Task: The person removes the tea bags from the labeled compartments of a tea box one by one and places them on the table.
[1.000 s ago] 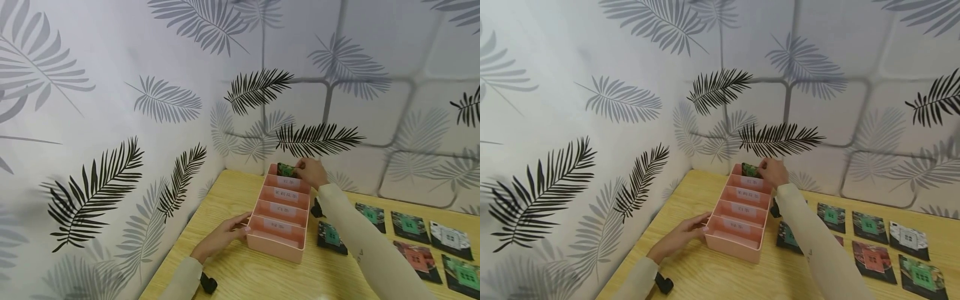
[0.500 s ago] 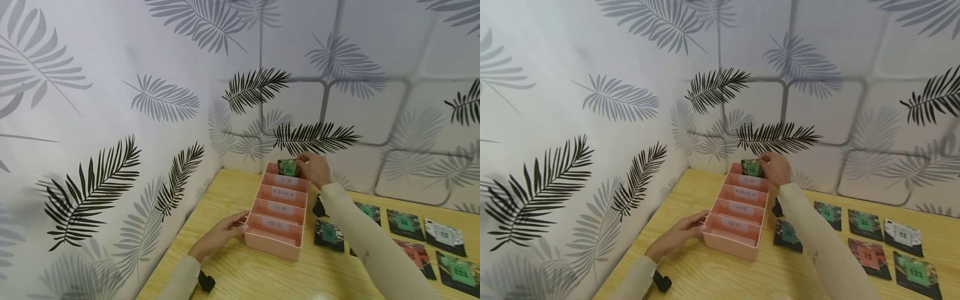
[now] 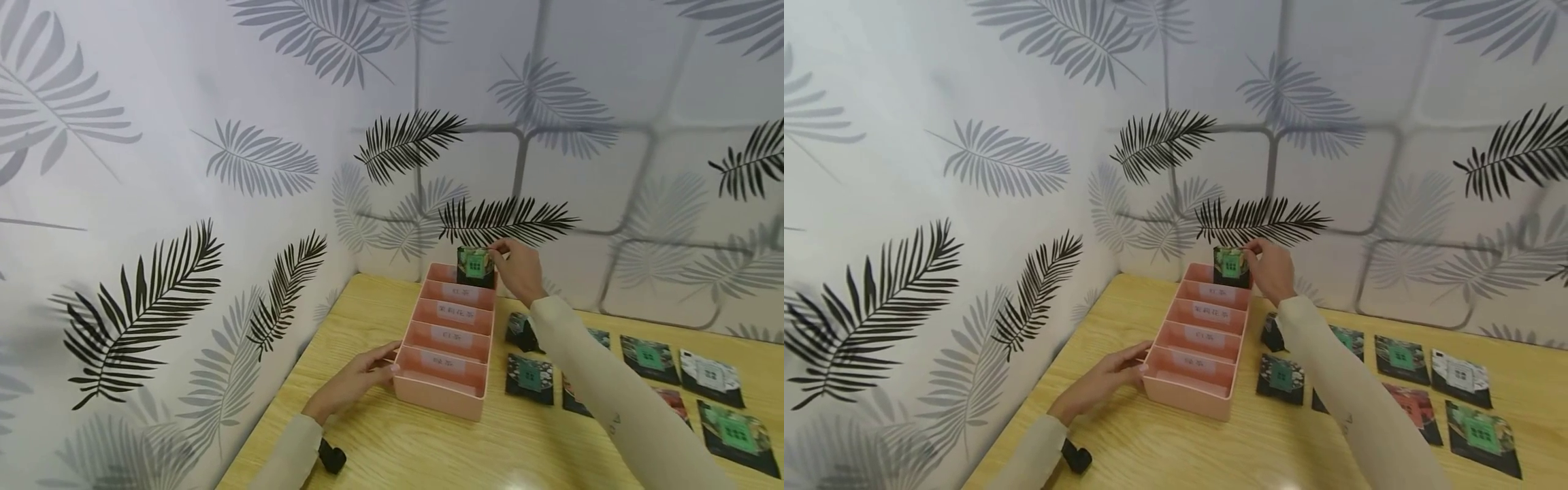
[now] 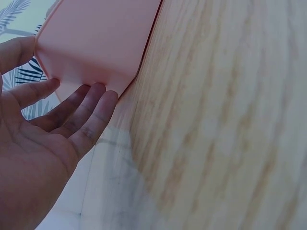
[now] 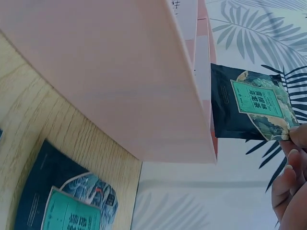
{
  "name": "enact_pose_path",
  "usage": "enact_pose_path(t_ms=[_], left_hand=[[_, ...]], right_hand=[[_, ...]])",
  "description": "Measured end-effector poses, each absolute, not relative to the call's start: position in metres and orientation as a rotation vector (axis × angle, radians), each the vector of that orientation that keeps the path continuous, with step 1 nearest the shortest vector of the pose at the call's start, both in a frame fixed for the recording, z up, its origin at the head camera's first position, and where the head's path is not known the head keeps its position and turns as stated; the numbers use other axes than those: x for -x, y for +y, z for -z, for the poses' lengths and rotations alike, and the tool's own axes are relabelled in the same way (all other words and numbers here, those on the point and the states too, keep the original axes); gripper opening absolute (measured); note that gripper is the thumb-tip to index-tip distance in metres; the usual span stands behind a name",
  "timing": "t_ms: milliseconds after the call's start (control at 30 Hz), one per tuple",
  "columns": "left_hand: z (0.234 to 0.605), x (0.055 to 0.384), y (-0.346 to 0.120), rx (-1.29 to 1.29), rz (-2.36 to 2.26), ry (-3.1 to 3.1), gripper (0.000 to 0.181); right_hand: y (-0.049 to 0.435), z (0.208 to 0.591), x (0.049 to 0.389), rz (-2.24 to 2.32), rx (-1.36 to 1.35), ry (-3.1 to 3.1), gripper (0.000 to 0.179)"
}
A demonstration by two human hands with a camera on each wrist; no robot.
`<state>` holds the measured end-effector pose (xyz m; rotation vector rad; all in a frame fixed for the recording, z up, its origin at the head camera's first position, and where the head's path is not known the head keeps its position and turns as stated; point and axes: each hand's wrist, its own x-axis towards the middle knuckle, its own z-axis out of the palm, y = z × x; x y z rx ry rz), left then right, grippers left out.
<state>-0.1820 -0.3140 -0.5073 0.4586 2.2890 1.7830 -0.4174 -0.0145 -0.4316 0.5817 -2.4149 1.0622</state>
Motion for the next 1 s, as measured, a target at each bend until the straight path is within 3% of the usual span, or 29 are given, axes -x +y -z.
enact_pose_path(t_ms=[1000], left_hand=[[0.506, 0.182, -0.310, -0.510, -1.788, 2.236, 0.055]], right_hand=[[0.054, 0.422, 0.369, -1.116, -0.597, -2.331, 0.015]])
